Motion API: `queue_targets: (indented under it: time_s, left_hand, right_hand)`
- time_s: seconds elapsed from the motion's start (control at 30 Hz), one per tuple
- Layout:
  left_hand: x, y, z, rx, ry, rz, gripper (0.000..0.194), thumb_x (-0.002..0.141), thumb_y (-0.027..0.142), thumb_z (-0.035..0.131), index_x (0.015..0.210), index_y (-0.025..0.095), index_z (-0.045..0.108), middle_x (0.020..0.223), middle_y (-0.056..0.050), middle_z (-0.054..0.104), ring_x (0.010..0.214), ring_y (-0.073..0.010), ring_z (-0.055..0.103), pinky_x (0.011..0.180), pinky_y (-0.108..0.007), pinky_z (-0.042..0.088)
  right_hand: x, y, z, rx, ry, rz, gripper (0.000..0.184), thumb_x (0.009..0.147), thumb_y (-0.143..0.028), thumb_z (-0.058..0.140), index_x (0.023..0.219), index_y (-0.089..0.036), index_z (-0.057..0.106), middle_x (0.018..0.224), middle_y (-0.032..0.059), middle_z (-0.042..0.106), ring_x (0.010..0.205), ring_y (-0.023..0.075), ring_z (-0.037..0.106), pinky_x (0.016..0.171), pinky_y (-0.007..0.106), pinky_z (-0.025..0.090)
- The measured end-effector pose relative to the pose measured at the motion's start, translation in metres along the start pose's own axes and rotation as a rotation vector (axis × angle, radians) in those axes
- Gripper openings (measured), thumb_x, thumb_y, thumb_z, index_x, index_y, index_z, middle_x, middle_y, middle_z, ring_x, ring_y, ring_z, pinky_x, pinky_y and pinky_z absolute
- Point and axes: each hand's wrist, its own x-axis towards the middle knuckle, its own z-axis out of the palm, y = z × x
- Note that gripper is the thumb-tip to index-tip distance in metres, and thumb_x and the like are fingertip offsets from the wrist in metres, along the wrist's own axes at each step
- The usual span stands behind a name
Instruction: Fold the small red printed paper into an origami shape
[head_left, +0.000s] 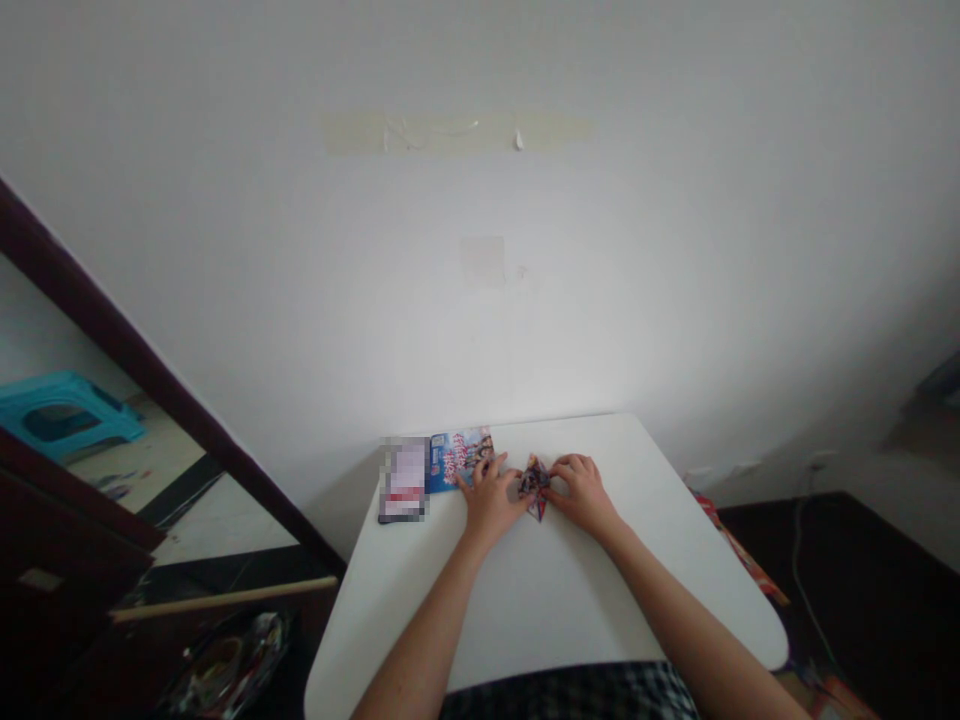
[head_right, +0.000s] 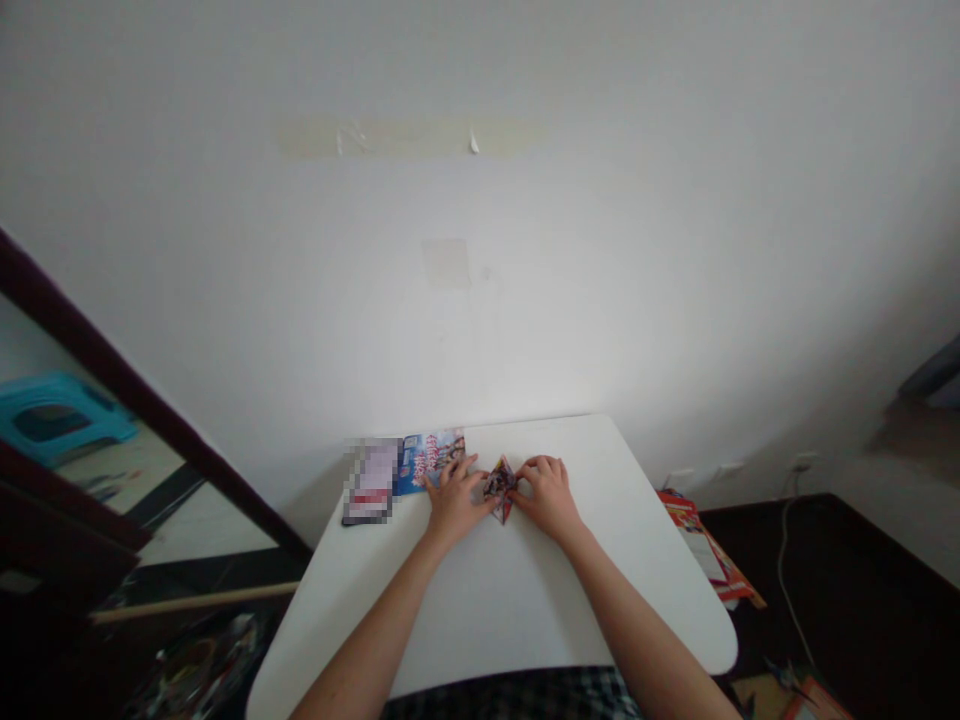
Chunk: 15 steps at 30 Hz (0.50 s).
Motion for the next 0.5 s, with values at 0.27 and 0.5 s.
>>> queue_targets:
  time_s: [0.27,0.5]
  left_hand:
    - [-0.0003,0.0022,-0.0029,0.045,-0.056,-0.018,0.043,0.076,0.057,0.069,0.114,0.038,0.068,0.157,0.002,0.041,0.142,-0.0374,0.03,0.112,-0.078,0.01]
    - [-0.001,0.002,-0.0038,0.019,-0.072,-0.004,0.049,0.072,0.057,0.073,0.116,0.037,0.066,0.157,0.0,0.04,0.143,-0.038,0.029,0.11,-0.08,0.009]
  right_hand:
    - [-0.0013,-0.008,-0.0041,-0.033,-0.024,0.042,0.022,0.081,-0.035,0.072,0.102,-0.029,0.069,0.114,0.0058,0.061,0.114,0.0256,0.049,0.104,0.043,0.035]
    - [-0.0004,-0.0077,-0.0002,-0.022,-0.019,0.067,0.023,0.08,-0.034,0.072,0.103,-0.031,0.069,0.115,0.0065,0.061,0.114,0.0276,0.049,0.104,0.046,0.035]
